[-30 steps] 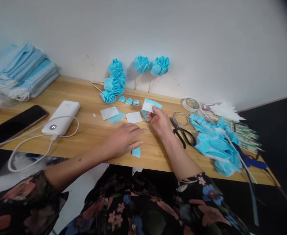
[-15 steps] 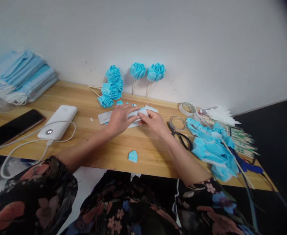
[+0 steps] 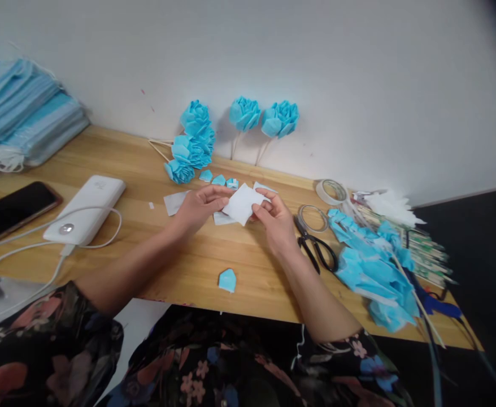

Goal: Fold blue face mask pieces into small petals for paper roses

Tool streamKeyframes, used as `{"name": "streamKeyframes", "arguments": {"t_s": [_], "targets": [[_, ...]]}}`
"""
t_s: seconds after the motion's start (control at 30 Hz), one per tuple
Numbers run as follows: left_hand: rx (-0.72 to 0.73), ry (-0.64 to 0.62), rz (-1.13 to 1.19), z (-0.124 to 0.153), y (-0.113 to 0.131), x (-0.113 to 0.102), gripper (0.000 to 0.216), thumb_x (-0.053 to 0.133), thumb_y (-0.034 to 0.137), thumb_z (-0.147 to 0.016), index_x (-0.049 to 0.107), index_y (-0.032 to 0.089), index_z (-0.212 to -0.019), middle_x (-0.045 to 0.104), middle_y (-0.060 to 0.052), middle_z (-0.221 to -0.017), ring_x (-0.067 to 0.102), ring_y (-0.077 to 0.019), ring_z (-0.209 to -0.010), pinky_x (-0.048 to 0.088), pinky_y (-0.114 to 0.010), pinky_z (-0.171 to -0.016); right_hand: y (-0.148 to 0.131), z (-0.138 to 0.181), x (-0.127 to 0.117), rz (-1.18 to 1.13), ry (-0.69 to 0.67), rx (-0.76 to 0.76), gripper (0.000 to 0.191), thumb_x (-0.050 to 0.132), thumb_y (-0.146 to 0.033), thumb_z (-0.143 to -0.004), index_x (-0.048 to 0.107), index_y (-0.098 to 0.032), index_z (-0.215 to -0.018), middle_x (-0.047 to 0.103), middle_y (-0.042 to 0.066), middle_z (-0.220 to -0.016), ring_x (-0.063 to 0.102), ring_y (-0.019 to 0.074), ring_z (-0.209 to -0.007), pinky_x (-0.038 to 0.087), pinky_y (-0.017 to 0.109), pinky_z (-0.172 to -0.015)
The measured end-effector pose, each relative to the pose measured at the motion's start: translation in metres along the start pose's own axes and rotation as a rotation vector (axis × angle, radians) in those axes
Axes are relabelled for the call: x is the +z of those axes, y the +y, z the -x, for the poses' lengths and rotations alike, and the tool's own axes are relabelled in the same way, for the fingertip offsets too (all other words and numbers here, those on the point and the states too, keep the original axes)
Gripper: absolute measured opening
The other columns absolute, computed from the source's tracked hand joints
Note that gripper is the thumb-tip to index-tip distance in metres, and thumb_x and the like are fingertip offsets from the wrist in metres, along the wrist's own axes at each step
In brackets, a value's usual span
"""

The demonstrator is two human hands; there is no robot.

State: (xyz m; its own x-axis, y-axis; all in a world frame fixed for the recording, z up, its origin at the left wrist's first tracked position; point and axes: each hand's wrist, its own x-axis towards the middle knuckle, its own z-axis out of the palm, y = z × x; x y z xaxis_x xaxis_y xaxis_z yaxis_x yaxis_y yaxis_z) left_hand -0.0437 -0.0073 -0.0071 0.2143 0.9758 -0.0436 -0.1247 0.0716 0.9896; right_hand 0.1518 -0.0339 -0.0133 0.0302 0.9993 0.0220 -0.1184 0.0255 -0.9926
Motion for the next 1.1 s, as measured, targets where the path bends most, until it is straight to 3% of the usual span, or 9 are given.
{"name": "streamKeyframes", "arguments": {"t_s": [0.13,0.23,0.33,0.47,0.63,0.73,0.9,1.1], "targets": [[-0.073,-0.077,-0.008,0.001,0.003,0.001,0.071,0.083,0.049,-0.068,0.069,0.013,-0.127,0.075,-0.007,-0.092,0.063,-0.0148,-0.074,0.052,-0.026,-0.066,0.002,0.003,0.000,0.011,-0.049,0.015,0.045,0.078,-0.038,-0.075,0.062,-0.026,-0.115,0.064,-0.005,-0.074,0.059,0.0138,-0.069,0.053,0.031,-0.073],[-0.119,-0.110,-0.041,0.001,0.001,0.001,0.077,0.083,0.045,-0.069,0.063,0.012,-0.136,0.072,-0.005,-0.084,0.053,-0.0106,-0.060,0.040,-0.022,-0.050,0.006,0.006,0.002,0.051,-0.099,0.029,0.048,0.077,-0.039,-0.077,0.062,-0.027,-0.121,0.062,-0.005,-0.073,0.057,0.0140,-0.068,0.053,0.032,-0.073],[-0.102,-0.088,-0.081,0.001,-0.001,0.000,0.062,0.079,0.038,-0.072,0.068,0.015,-0.129,0.068,-0.001,-0.075,0.046,-0.0079,-0.053,0.031,-0.020,-0.044,0.007,0.007,0.002,0.097,-0.112,0.032,0.047,0.077,-0.040,-0.079,0.063,-0.028,-0.122,0.059,-0.006,-0.070,0.057,0.0143,-0.067,0.053,0.033,-0.074],[0.021,-0.039,-0.108,0.003,0.000,0.000,0.043,0.074,0.032,-0.077,0.072,0.016,-0.116,0.063,0.002,-0.068,0.049,-0.0078,-0.053,0.034,-0.020,-0.047,0.005,0.007,0.001,0.097,-0.080,0.039,0.044,0.072,-0.044,-0.083,0.065,-0.028,-0.124,0.062,-0.004,-0.070,0.062,0.0156,-0.070,0.055,0.035,-0.077],[0.077,0.001,-0.046,0.006,0.002,0.003,0.044,0.074,0.029,-0.078,0.069,0.015,-0.119,0.061,0.003,-0.066,0.050,-0.0074,-0.052,0.037,-0.020,-0.048,0.002,0.009,0.004,0.003,-0.150,0.093,0.048,0.071,-0.051,-0.084,0.063,-0.029,-0.126,0.068,-0.001,-0.083,0.065,0.0165,-0.076,0.056,0.035,-0.077],[0.074,-0.016,-0.024,0.005,0.002,0.003,0.043,0.074,0.029,-0.077,0.068,0.014,-0.117,0.059,0.004,-0.066,0.049,-0.0069,-0.052,0.037,-0.020,-0.048,0.002,0.011,0.007,0.020,-0.231,0.097,0.050,0.078,-0.043,-0.079,0.061,-0.028,-0.124,0.065,-0.003,-0.078,0.062,0.0150,-0.072,0.054,0.032,-0.073],[0.093,0.015,-0.033,0.000,0.001,-0.002,0.038,0.073,0.028,-0.077,0.069,0.014,-0.112,0.055,0.005,-0.061,0.046,-0.0065,-0.050,0.036,-0.020,-0.048,0.004,0.010,0.007,0.097,-0.222,0.062,0.049,0.075,-0.035,-0.079,0.060,-0.025,-0.125,0.058,-0.006,-0.071,0.056,0.0127,-0.065,0.048,0.030,-0.068],[0.123,0.031,-0.071,-0.005,0.000,-0.005,0.037,0.071,0.026,-0.076,0.068,0.015,-0.111,0.060,0.003,-0.066,0.047,-0.0070,-0.052,0.037,-0.021,-0.050,0.005,0.010,0.005,0.117,-0.255,0.075,0.049,0.074,-0.035,-0.080,0.061,-0.025,-0.126,0.058,-0.006,-0.071,0.056,0.0129,-0.065,0.047,0.031,-0.068]]}}
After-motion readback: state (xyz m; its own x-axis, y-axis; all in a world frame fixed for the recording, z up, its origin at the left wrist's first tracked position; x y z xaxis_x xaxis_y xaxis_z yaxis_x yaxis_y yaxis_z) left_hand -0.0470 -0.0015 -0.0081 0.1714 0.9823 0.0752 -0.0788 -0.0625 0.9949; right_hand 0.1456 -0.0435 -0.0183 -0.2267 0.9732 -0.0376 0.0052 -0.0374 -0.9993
